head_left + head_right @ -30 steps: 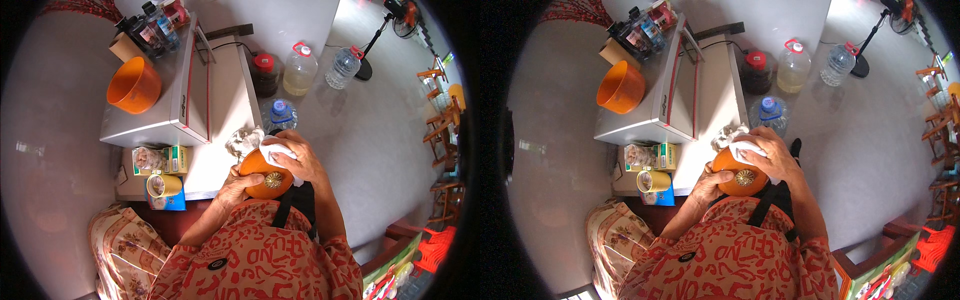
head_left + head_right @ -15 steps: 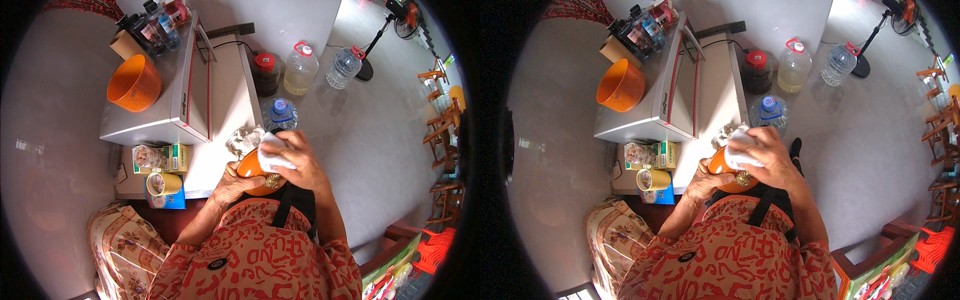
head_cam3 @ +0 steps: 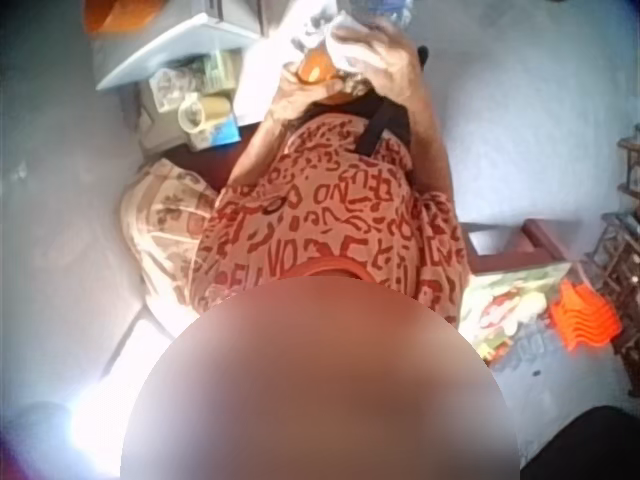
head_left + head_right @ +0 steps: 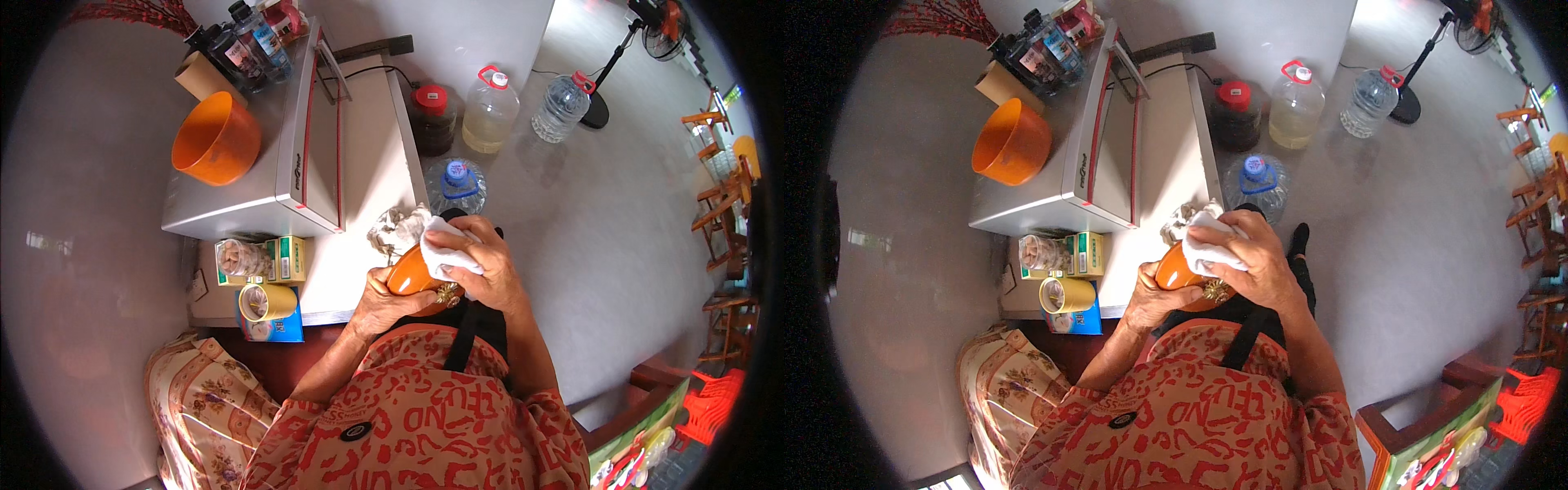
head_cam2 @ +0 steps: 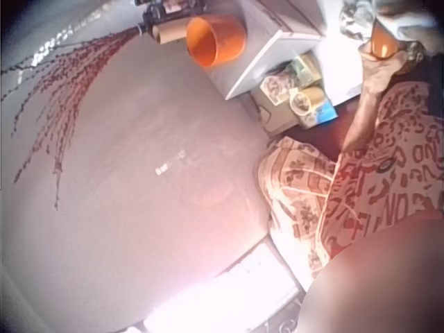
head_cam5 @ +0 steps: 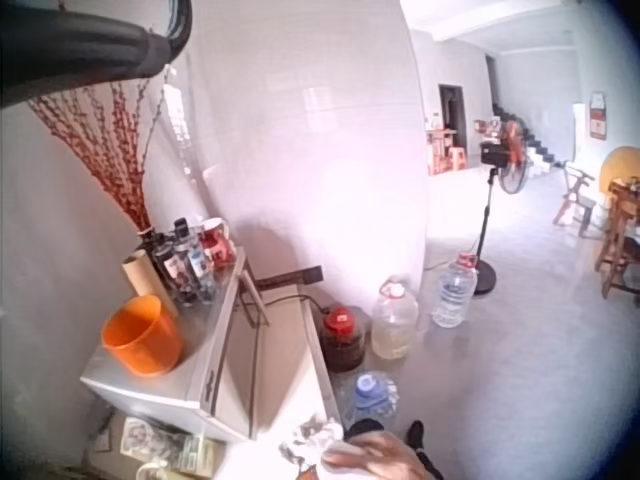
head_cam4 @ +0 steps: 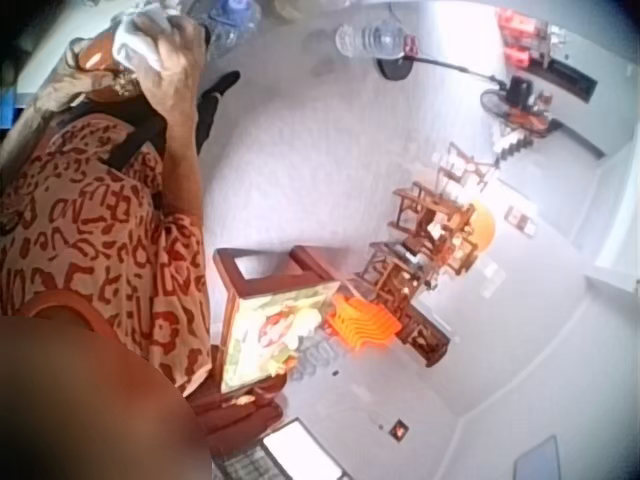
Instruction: The person wipes the exterior and interior of an orange plastic container with a white cloth. They rotate the container to clean all sides, including the bottom and the inside surface, using a circular wiping motion.
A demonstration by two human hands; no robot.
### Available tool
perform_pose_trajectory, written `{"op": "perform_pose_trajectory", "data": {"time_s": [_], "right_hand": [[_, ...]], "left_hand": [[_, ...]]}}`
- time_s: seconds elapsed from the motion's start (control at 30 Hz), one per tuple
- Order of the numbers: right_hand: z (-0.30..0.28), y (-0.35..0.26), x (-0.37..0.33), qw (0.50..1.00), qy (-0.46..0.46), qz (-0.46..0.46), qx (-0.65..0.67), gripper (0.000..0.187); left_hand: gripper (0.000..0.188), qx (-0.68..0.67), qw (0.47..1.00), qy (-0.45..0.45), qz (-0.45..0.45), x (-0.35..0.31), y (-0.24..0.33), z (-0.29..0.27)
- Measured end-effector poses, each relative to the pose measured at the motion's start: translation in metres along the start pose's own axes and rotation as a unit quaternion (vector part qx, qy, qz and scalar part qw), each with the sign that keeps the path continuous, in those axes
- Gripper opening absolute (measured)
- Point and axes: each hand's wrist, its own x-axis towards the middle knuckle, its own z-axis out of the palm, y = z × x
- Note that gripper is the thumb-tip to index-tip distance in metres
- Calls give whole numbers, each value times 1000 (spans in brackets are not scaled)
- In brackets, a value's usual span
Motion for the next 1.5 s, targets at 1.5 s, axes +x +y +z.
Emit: {"op": "perform_pose_trajectory", "data": {"time_s": [1.5], "right_hand": [[11, -21, 23, 986, 70, -115, -96, 46]], "left_hand": [[34, 66, 993, 13, 95, -2, 17, -4]]}}
